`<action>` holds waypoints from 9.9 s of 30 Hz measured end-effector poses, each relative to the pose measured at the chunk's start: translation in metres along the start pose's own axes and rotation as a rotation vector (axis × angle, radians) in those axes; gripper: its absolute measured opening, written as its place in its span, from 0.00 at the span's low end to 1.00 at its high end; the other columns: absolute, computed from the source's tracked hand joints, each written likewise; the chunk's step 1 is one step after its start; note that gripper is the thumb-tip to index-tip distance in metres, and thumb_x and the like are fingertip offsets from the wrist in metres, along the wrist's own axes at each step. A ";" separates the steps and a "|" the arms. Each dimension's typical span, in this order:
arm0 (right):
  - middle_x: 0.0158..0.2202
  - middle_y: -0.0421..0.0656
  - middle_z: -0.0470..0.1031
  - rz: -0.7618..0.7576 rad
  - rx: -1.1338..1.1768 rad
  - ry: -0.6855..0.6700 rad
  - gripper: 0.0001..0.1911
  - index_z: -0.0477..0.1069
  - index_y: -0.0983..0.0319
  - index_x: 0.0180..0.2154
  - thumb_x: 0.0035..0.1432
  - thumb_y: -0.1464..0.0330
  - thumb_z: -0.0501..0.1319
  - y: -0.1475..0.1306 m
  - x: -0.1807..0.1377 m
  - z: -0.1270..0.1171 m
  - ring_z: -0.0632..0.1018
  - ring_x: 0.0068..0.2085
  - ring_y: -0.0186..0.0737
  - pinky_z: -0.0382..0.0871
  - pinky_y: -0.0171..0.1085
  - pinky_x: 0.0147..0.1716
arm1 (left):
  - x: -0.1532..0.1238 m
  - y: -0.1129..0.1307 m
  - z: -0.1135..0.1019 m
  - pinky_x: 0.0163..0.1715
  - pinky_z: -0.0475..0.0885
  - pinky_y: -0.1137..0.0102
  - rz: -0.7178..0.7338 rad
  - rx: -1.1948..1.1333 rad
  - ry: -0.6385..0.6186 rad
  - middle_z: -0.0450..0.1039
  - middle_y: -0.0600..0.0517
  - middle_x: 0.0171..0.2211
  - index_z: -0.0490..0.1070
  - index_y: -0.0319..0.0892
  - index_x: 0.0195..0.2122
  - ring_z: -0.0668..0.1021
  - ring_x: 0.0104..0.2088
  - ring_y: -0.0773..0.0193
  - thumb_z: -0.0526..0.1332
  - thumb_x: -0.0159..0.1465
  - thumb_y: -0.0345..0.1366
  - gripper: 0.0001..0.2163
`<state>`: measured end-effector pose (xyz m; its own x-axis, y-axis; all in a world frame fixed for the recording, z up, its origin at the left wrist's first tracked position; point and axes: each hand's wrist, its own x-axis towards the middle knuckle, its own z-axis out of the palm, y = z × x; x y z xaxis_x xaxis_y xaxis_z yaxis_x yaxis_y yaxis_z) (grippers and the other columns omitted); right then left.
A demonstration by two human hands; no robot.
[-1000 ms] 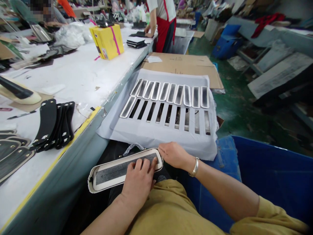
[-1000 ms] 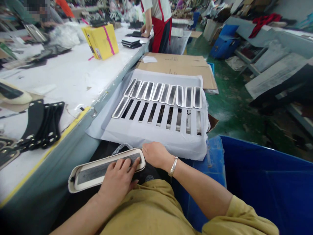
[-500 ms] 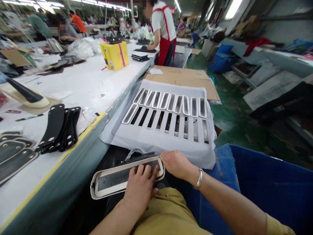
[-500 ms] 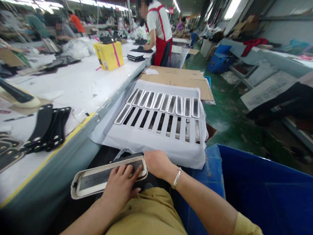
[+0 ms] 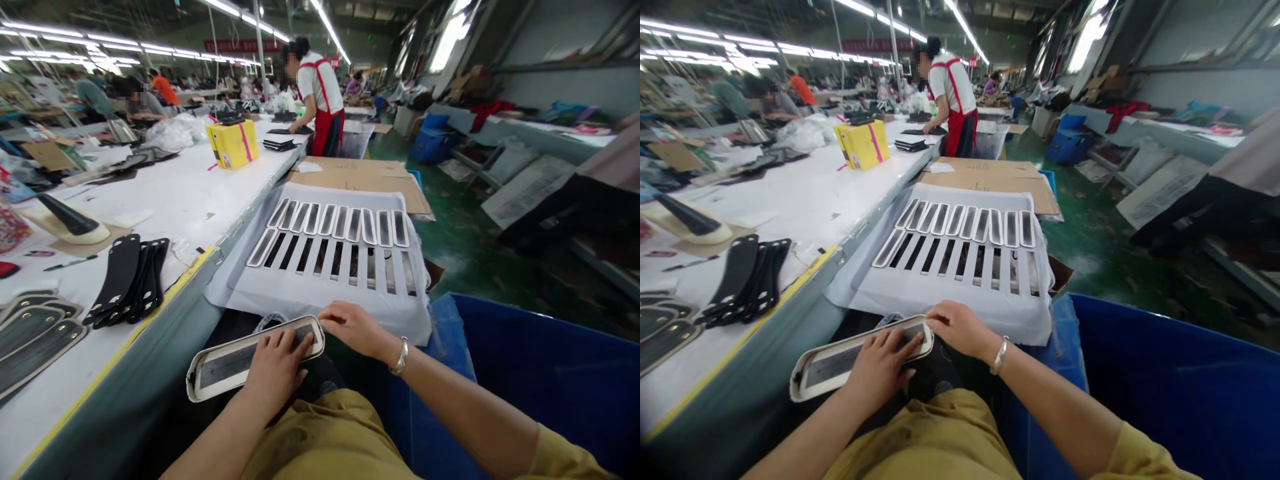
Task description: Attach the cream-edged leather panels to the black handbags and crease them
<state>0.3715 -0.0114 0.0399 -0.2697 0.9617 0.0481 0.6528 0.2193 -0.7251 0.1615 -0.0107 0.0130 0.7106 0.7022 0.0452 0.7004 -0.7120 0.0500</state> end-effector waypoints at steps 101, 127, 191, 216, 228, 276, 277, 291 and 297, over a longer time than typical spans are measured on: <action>0.31 0.44 0.74 0.295 0.005 0.166 0.10 0.65 0.61 0.34 0.59 0.61 0.54 0.010 -0.012 0.019 0.76 0.34 0.39 0.72 0.37 0.35 | -0.001 -0.018 0.000 0.44 0.64 0.61 0.139 -0.178 -0.089 0.66 0.47 0.53 0.57 0.45 0.59 0.67 0.49 0.54 0.63 0.54 0.48 0.32; 0.11 0.33 0.62 0.761 0.647 -0.175 0.16 0.62 0.63 0.19 0.57 0.64 0.53 0.012 -0.012 0.053 0.62 0.11 0.25 0.55 0.26 0.11 | 0.007 -0.027 0.013 0.40 0.67 0.61 0.202 -0.204 -0.029 0.65 0.52 0.57 0.66 0.47 0.53 0.69 0.47 0.54 0.64 0.55 0.46 0.24; 0.28 0.48 0.77 0.300 -0.566 -0.304 0.16 0.70 0.63 0.28 0.61 0.67 0.47 0.002 0.016 0.023 0.74 0.28 0.39 0.53 0.36 0.26 | 0.013 -0.014 0.021 0.39 0.66 0.62 0.072 -0.187 0.001 0.66 0.54 0.56 0.66 0.53 0.53 0.69 0.44 0.56 0.53 0.64 0.33 0.17; 0.18 0.37 0.67 0.442 -0.287 -0.305 0.14 0.61 0.62 0.20 0.58 0.70 0.49 -0.006 0.031 0.020 0.65 0.21 0.29 0.51 0.31 0.23 | 0.021 -0.036 0.010 0.43 0.66 0.62 0.130 -0.385 -0.106 0.66 0.53 0.54 0.68 0.53 0.50 0.68 0.46 0.56 0.59 0.60 0.36 0.16; 0.17 0.36 0.68 0.553 -0.040 -0.338 0.12 0.63 0.62 0.21 0.54 0.73 0.49 0.002 0.031 0.018 0.70 0.18 0.29 0.57 0.28 0.19 | 0.018 -0.033 0.010 0.44 0.66 0.61 0.118 -0.398 -0.098 0.66 0.52 0.54 0.67 0.54 0.51 0.68 0.47 0.54 0.63 0.57 0.38 0.20; 0.18 0.39 0.71 0.503 -0.336 -0.181 0.09 0.70 0.63 0.22 0.47 0.71 0.53 -0.014 0.032 0.020 0.65 0.21 0.30 0.50 0.32 0.22 | 0.010 -0.031 0.012 0.47 0.66 0.57 0.111 -0.441 -0.126 0.62 0.56 0.58 0.64 0.53 0.55 0.66 0.47 0.52 0.64 0.55 0.40 0.25; 0.18 0.38 0.70 0.504 -0.324 -0.184 0.09 0.70 0.63 0.22 0.48 0.71 0.53 -0.015 0.033 0.019 0.65 0.21 0.30 0.50 0.32 0.22 | 0.010 -0.032 0.012 0.47 0.66 0.57 0.112 -0.444 -0.121 0.61 0.56 0.59 0.63 0.53 0.55 0.65 0.48 0.52 0.64 0.55 0.40 0.26; 0.20 0.38 0.71 0.579 0.009 -0.216 0.07 0.67 0.63 0.25 0.48 0.72 0.52 0.007 0.024 0.027 0.72 0.21 0.30 0.59 0.27 0.19 | 0.011 -0.035 0.016 0.47 0.65 0.59 0.123 -0.421 -0.106 0.63 0.55 0.57 0.64 0.53 0.54 0.66 0.47 0.53 0.61 0.57 0.37 0.22; 0.19 0.37 0.70 0.569 -0.020 -0.215 0.07 0.68 0.63 0.25 0.49 0.72 0.52 0.006 0.025 0.028 0.71 0.20 0.30 0.59 0.27 0.19 | 0.011 -0.037 0.018 0.48 0.65 0.59 0.136 -0.426 -0.099 0.62 0.55 0.57 0.65 0.53 0.53 0.66 0.47 0.53 0.61 0.57 0.37 0.21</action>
<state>0.3490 0.0090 0.0172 -0.0100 0.8746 -0.4848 0.7488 -0.3148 -0.5833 0.1444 0.0233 -0.0067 0.8116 0.5840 -0.0153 0.5253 -0.7180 0.4567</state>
